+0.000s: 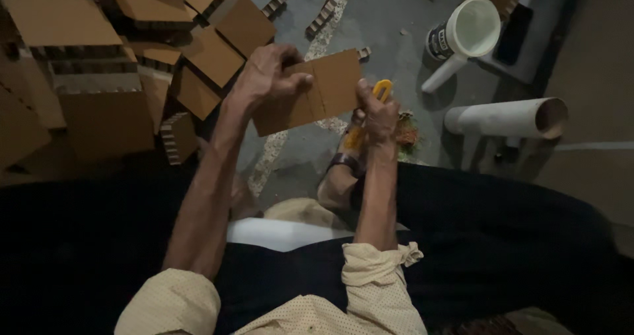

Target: The person sits on the floor and repeatedly cuts rectangular cardboard pieces into smaller sections using a yellow utility knife. They hold each piece with the left hand, score and slice through the material, then separate the cut sections and set them aside.

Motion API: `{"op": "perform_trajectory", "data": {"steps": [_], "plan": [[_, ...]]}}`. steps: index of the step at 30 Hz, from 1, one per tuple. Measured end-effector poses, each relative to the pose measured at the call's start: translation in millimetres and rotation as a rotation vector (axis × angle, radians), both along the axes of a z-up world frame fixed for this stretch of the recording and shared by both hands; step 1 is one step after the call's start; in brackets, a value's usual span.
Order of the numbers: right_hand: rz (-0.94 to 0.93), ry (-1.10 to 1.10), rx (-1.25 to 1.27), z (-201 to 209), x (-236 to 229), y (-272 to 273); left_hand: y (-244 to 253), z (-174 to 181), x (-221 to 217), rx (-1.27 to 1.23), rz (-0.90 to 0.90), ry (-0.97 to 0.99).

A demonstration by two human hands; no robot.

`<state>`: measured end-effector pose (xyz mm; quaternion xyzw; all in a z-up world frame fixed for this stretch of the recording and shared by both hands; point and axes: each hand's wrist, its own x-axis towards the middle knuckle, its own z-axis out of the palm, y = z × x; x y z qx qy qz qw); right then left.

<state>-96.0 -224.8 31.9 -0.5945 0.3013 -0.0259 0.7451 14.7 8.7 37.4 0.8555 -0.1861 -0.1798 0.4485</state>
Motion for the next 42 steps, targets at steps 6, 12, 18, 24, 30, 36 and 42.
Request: {"op": "perform_trajectory", "data": {"steps": [6,12,18,24,30,36,42], "plan": [[0.056,-0.057,0.461,-22,-6,-5,-2,11,-5,-0.252,-0.068,0.09],[0.079,0.014,0.603,-33,-5,16,-10,16,-9,-0.373,-0.036,0.105],[-0.079,0.087,-0.412,8,0,8,-14,15,-11,-0.225,0.05,-0.099],[-0.111,-0.261,-1.008,42,7,22,-23,20,-16,-0.148,0.188,-0.151],[0.237,-0.317,-0.876,54,12,31,-27,29,-19,-0.17,0.186,-0.179],[0.277,-0.376,-1.027,58,17,31,-17,38,-12,-0.212,-0.052,0.04],[0.296,-0.461,-1.052,70,18,40,-2,50,-5,-0.28,-0.212,0.096]]}}
